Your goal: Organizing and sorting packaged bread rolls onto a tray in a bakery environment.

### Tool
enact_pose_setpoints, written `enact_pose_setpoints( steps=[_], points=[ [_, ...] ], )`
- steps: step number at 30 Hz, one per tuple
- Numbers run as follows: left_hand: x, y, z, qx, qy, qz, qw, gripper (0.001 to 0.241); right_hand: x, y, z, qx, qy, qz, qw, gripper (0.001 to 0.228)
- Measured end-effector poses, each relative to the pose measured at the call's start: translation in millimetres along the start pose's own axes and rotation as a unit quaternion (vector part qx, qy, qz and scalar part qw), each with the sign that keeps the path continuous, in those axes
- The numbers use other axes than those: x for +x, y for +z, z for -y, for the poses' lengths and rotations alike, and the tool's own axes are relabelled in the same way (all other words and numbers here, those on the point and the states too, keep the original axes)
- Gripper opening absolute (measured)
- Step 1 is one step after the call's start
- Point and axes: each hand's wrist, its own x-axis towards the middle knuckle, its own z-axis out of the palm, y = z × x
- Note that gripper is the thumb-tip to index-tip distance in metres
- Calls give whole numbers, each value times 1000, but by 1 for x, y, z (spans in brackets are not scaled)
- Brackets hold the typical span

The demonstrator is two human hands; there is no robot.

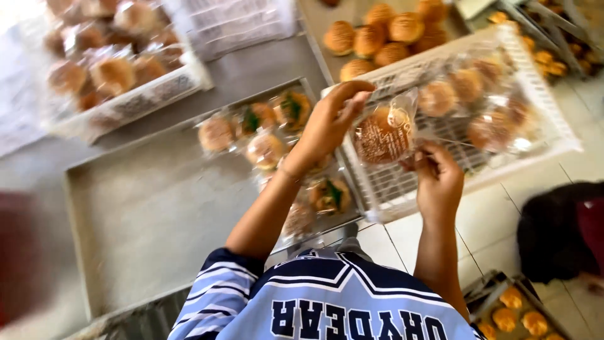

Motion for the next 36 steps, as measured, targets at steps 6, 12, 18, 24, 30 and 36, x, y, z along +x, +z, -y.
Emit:
enact_pose_setpoints(
  steps=[6, 12, 18, 24, 30, 36],
  points=[
    [-139, -93, 31, -170, -149, -147, 963, 34, -59, 116, -3, 55, 41, 84, 994, 21],
    [-264, -133, 128, -268, -302, -301, 864, 43, -104, 224, -28, 128, 172, 177, 961, 24],
    [-302, -154, 129, -307, -288, -333, 844, 58, -131, 280, -54, 148, 215, 193, 946, 30],
    [-309, -147, 149, -197, -252, -337, 885, 102, -150, 303, -54, 61, 161, 262, 950, 64],
    [-298, -141, 144, -47, -281, -349, 893, 91, -154, 304, -53, 64, 140, 286, 946, 77],
    [-286, -140, 136, 50, -254, -365, 894, 88, -147, 278, -30, 76, 119, 314, 939, 75]
  ],
)
